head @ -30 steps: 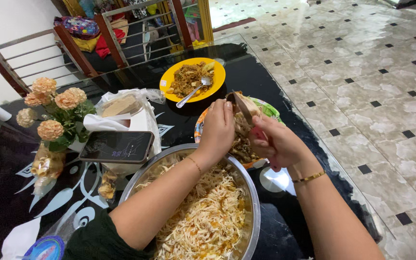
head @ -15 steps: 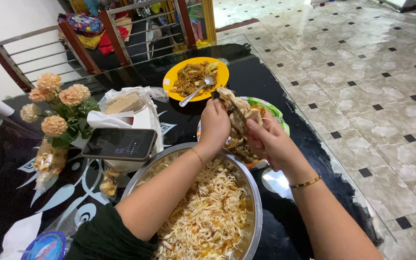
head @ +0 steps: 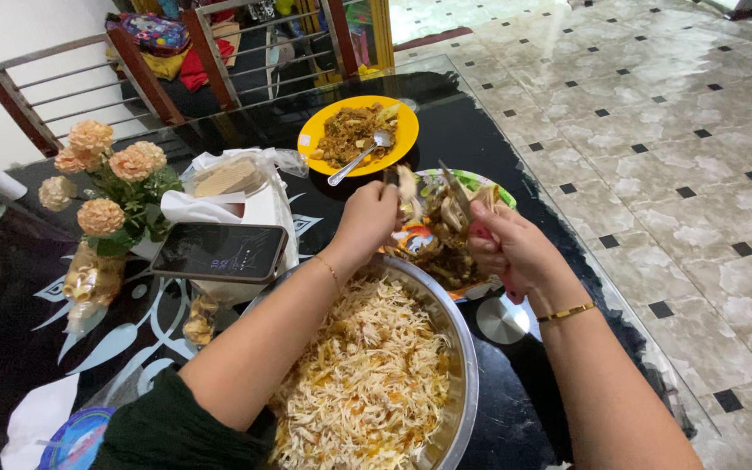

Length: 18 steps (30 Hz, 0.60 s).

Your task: The person shreds cooked chicken by hand and with a small knife, placing the shredded pieces into a large bowl of rice.

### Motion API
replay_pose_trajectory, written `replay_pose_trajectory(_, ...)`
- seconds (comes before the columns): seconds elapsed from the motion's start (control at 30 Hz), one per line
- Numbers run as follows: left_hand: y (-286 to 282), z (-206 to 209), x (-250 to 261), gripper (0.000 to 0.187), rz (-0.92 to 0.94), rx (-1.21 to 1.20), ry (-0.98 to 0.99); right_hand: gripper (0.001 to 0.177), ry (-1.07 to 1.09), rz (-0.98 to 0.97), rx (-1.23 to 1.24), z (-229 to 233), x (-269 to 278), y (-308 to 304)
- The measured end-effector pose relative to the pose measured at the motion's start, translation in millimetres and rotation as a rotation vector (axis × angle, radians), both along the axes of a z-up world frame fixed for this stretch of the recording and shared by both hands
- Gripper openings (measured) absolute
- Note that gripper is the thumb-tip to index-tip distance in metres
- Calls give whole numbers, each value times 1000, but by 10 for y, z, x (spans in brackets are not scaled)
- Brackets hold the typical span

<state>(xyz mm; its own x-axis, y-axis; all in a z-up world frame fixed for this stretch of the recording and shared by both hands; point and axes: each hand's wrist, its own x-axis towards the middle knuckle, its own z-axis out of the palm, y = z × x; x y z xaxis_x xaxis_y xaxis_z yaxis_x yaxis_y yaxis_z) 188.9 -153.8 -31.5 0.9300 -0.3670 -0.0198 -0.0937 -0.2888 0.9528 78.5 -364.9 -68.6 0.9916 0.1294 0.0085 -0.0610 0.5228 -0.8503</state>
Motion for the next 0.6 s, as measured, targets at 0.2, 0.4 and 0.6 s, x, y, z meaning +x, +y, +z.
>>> replay_pose_trajectory(0.2,135,68,-184,40,-47,199,-108,23,358,-133,-270,75,-4,143)
replay_pose_trajectory(0.4,323,309,-548,44,-13,326,-230,26,136,-197,-176,406,-267,390)
replay_pose_trajectory(0.6,504,521,-1063,34,-4,-73,-192,32,114,-49,-135,518,-531,878)
